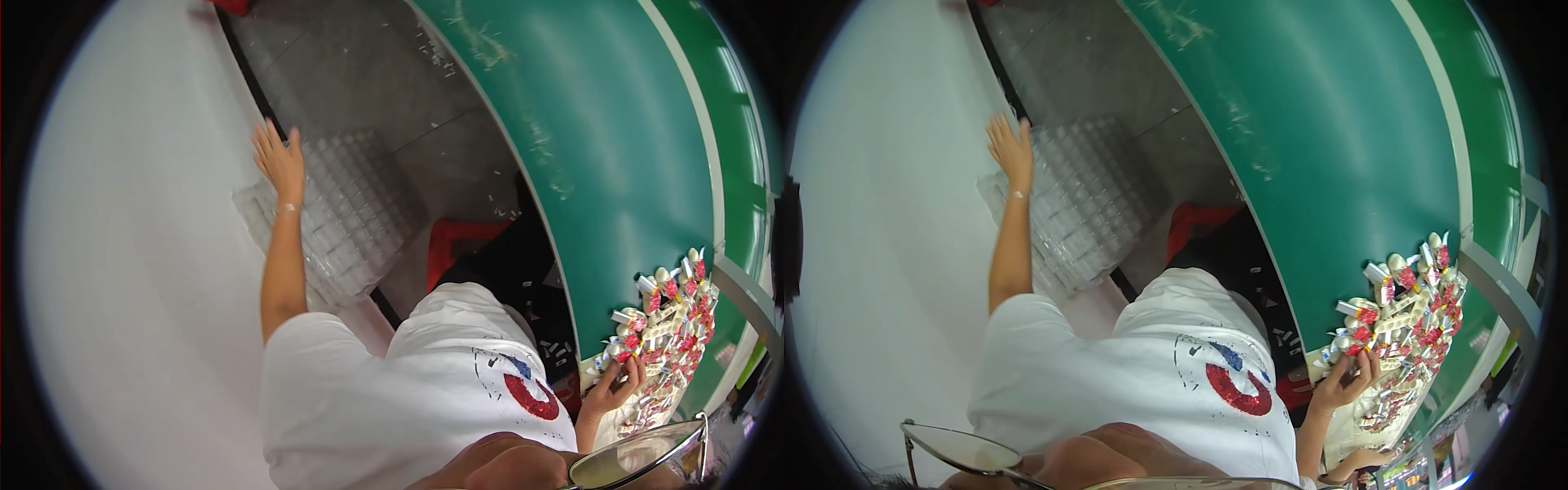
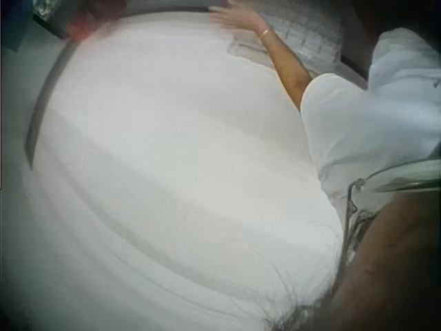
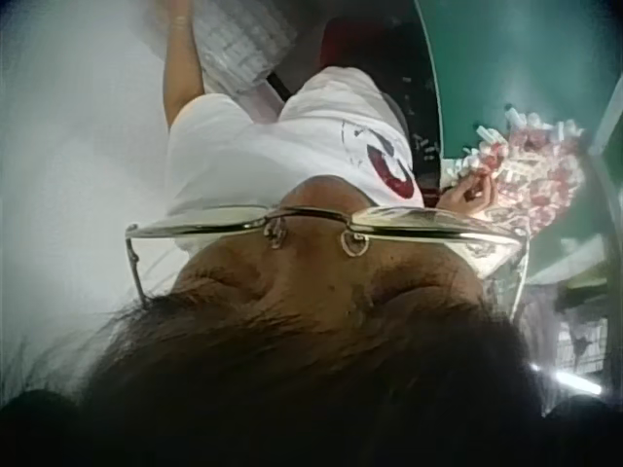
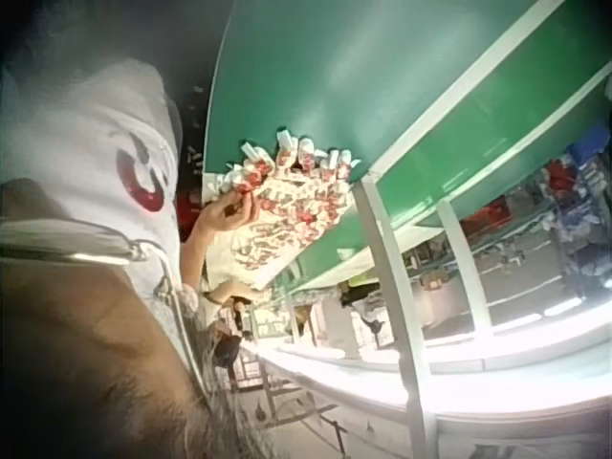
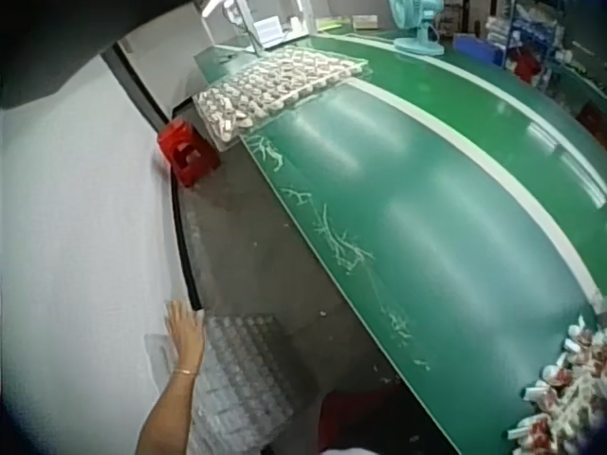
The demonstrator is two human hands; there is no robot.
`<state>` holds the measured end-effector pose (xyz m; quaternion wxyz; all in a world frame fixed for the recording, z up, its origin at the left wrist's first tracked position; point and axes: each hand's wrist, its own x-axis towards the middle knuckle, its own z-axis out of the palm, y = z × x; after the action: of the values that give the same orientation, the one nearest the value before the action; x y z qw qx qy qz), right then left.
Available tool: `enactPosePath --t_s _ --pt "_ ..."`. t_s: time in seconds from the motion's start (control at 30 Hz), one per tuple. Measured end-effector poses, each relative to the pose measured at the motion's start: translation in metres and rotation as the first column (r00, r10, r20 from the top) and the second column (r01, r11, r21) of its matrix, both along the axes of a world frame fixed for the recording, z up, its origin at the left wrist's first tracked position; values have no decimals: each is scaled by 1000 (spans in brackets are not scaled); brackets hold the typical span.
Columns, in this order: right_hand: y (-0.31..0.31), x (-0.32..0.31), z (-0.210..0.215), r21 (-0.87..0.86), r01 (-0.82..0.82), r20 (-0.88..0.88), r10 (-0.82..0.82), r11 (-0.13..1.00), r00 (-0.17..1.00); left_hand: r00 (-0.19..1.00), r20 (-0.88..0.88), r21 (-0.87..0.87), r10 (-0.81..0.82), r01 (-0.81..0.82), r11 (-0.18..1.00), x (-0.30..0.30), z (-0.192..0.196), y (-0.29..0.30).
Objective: The person repeatedly picks small cylindrical items from a pile on a green table, wraps them with a small foil strip, and places them into a clear plastic tray. The person also moves a full tray aside and brings a new empty tray into view to continue filling it.
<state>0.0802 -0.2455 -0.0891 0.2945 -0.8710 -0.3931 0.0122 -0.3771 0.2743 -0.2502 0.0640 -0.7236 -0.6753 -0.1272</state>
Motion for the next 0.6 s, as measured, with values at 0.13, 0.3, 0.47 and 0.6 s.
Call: enactPosePath --t_s 0.13,0.3,0.47,0.6 --pt "9 -2 0 6 21 51 -22 1000 998 959 -228 -115 169 -199 973 -56 -50 -123" --pt "4 2 -2 -51 2 101 4 999 995 950 -257 -210 178 -235 949 -60 -85 -172" --pt "5 -1 -3 -49 22 100 -17 999 995 941 -268 -280 206 -280 918 -47 -104 -180" --pt "9 -5 0 -41 -1 141 7 999 990 970 -210 -249 122 -173 953 -40 -107 -177"
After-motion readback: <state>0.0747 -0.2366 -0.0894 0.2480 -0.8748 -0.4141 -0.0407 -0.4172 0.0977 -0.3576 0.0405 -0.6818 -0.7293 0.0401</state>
